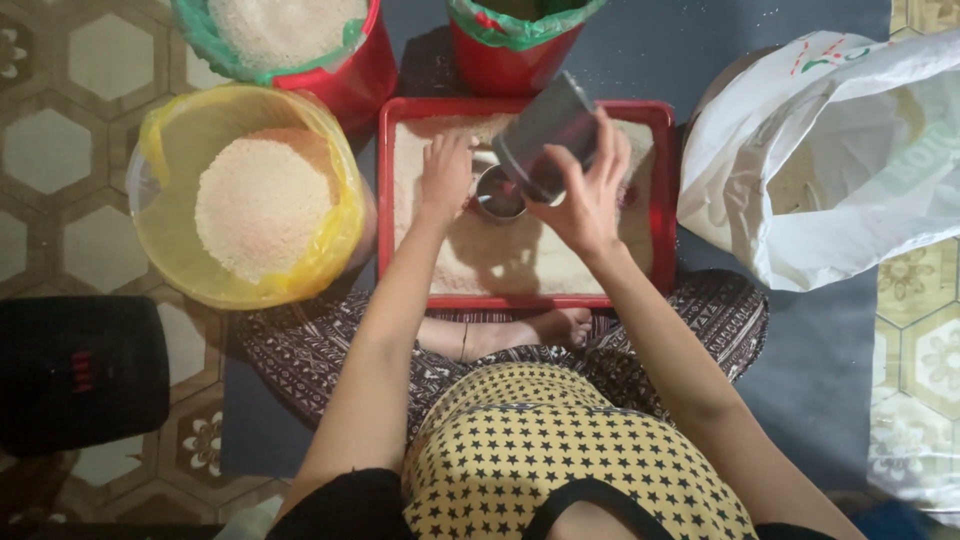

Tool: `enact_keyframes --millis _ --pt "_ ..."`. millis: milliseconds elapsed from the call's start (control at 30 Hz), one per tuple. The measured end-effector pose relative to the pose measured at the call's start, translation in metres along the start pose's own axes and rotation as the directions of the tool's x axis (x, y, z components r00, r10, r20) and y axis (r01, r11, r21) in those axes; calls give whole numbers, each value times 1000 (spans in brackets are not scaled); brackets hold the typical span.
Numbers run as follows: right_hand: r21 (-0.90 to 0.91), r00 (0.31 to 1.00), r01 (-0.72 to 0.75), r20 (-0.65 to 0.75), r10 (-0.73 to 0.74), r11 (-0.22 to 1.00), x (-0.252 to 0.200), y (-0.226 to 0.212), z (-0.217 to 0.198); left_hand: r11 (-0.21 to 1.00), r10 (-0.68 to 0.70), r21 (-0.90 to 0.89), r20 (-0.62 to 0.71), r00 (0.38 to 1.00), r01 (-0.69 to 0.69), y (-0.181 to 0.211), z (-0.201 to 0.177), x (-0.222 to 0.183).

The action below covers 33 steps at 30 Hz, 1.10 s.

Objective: Scooping grain from a tray into bags and containers using small cups while sitting on the floor.

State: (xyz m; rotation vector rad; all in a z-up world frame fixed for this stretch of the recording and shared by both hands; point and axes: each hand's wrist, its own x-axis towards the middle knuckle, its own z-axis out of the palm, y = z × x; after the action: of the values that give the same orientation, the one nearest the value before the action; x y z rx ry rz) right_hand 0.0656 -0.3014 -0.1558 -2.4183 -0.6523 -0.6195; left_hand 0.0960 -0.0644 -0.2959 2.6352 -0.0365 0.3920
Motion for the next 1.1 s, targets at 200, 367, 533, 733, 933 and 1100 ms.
enact_keyframes --millis 200,367,533,733,933,1100 --pt "-45 988 157 14 -157 987 -2 0 15 911 120 341 313 942 -230 -33 57 7" --pt "-96 999 1 45 4 995 -18 33 24 855 132 498 66 989 -147 -19 46 -7" --pt "-189 951 -255 131 282 948 -64 84 40 848 153 503 71 986 -168 -35 54 -34" --pt "-111 876 -436 173 449 893 -112 63 37 884 94 464 -63 994 -55 -34 22 -62" --pt "111 807 -590 67 586 800 -126 77 39 892 -448 11 143 883 451 -40 26 -81" --pt "279 790 -584 -21 613 762 -88 64 20 639 -657 -234 328 678 733 4 -30 -88"
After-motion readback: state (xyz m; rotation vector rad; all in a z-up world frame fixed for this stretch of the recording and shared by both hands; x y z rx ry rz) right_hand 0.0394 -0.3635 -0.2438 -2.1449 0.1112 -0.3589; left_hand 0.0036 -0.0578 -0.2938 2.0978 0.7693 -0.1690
